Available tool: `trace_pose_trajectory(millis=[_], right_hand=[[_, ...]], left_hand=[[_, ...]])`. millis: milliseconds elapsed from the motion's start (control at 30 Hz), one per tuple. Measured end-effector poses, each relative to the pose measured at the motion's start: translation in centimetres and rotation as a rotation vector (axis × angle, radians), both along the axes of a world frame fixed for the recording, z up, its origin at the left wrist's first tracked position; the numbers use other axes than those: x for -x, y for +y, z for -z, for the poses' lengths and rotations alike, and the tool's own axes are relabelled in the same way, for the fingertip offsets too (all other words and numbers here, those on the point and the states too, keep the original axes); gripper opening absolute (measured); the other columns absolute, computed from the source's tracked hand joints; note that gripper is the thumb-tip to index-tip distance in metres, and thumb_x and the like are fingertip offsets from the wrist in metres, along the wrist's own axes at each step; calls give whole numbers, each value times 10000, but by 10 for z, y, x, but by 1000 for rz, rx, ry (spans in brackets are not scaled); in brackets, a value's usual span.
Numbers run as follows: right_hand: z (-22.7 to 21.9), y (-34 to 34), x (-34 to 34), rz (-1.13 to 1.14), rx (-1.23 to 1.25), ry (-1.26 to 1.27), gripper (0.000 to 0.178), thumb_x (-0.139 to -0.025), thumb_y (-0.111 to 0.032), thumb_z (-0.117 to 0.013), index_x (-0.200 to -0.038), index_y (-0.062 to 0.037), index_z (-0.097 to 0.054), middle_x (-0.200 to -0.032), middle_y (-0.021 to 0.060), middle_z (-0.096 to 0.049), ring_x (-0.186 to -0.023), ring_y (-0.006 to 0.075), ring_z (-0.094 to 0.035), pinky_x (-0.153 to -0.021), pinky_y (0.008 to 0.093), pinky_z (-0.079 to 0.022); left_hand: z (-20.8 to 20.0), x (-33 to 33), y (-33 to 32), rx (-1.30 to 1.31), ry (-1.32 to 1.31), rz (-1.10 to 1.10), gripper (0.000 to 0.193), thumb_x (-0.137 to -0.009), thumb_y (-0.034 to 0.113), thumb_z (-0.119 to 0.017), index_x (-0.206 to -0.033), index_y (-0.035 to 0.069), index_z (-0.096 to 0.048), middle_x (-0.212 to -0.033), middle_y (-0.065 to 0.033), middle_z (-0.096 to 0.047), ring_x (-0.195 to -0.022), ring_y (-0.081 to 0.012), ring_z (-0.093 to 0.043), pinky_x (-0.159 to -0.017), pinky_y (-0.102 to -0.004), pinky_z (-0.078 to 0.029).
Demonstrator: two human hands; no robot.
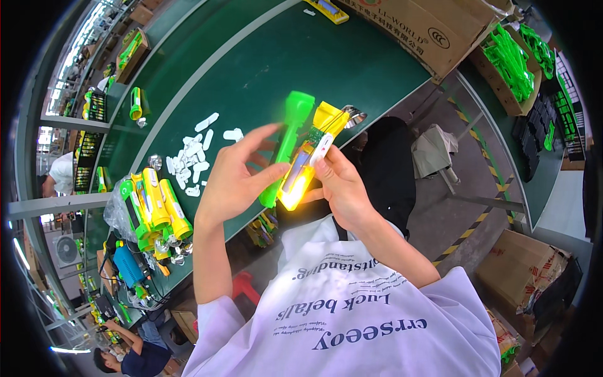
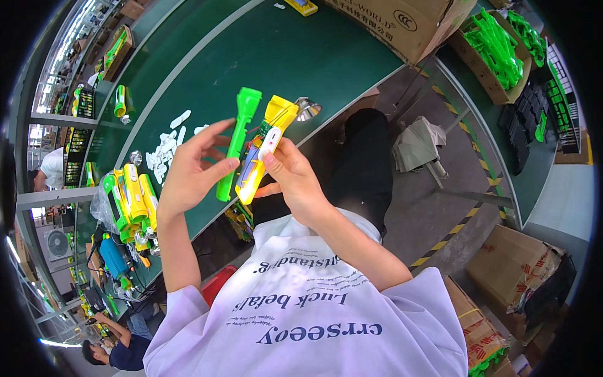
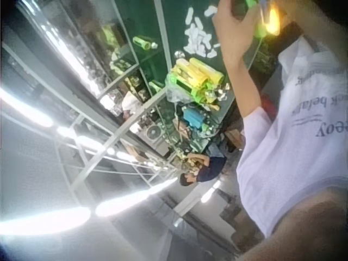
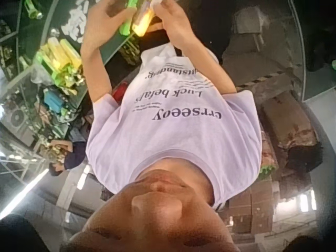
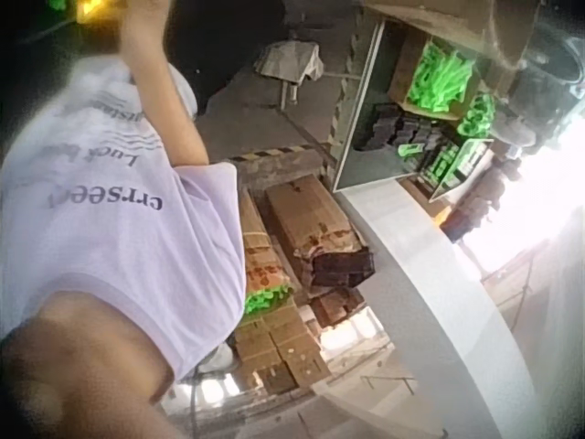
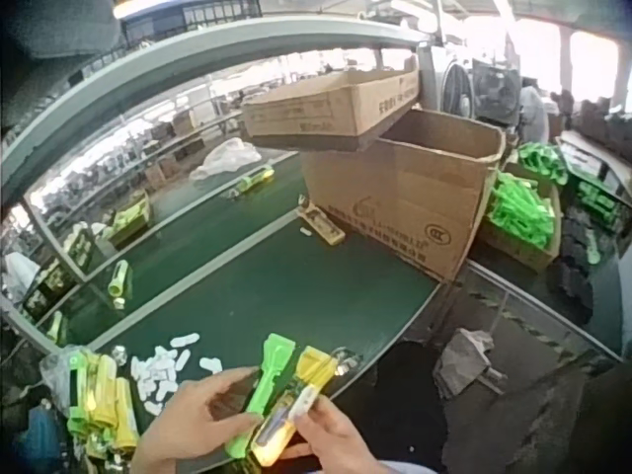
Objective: The person takes flashlights from a conveyor belt, attaches plastic switch covers to their bodies by hand, tests the switches, and places the assembled flashlights back onto the conveyor belt.
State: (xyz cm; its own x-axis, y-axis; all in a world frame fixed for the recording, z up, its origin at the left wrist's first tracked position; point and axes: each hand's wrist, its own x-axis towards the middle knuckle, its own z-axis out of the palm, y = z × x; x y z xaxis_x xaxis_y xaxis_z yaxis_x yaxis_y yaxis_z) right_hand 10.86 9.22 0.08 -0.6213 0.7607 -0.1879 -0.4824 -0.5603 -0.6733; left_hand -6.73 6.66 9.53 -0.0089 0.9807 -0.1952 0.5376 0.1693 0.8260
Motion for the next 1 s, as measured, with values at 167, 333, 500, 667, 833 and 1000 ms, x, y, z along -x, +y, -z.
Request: trace_pose_trajectory(millis=[167, 333, 500, 667, 833, 1000], right_hand=[[-6, -2, -2, 19, -37, -116, 443, -1004, -303, -538, -1320, -17, -419, -1188, 109, -594, -1078, 191, -616, -708, 317, -602], [-5, -3, -2, 4, -69, -154, 462, -996, -297, -555, -1322, -5, -408, -1180, 107, -595, -1064, 173, -612, -705, 305, -595], [-8, -3, -7, 6, -118, -93, 414, -1008, -288, -534, -1291, 1, -446, -1160, 99, -604, -1028, 157, -618, -731, 299, -592], [-9, -4, -9, -28, -147, -129, 413, -1011, -291, -530, -1293, 1, -456, -1142, 94, -612, -1004, 149, -622, -735, 290, -586], [-7, -6, -7, -10, -164, -130, 404, -1006, -272, -543, -1290, 4, -461, -1138, 94, -614, -1002, 139, -619, -734, 279, -581], [-1, -5, -7, -22, -198, -149, 386, -1013, -232, -538, -1302, 16, -472, -1137, 90, -623, -1008, 118, -588, -835, 273, -517]], left_hand=[[8, -12, -24, -177, 17, -107, 642, -735, 95, -784, -1334, 62, -556, -1079, -141, -697, -793, -169, -671, -659, -290, -550], [18, -28, -32, -230, 64, -207, 607, -736, 99, -783, -1308, 54, -583, -1101, -125, -697, -803, -174, -669, -672, -290, -557], [26, -29, -30, -180, -116, -215, 564, -755, 78, -768, -1286, 9, -591, -1138, -117, -680, -833, -158, -654, -679, -279, -560], [30, -34, -34, -195, -124, -235, 564, -748, 54, -769, -1282, 5, -594, -1146, -106, -678, -836, -142, -643, -668, -266, -558], [33, -36, -35, -214, -172, -264, 576, -737, 54, -783, -1282, 10, -600, -1147, -110, -679, -847, -140, -643, -671, -263, -561], [38, -42, -38, -244, -89, -257, 580, -732, 62, -809, -1275, 18, -611, -1134, -118, -684, -866, -157, -666, -675, -279, -570]])
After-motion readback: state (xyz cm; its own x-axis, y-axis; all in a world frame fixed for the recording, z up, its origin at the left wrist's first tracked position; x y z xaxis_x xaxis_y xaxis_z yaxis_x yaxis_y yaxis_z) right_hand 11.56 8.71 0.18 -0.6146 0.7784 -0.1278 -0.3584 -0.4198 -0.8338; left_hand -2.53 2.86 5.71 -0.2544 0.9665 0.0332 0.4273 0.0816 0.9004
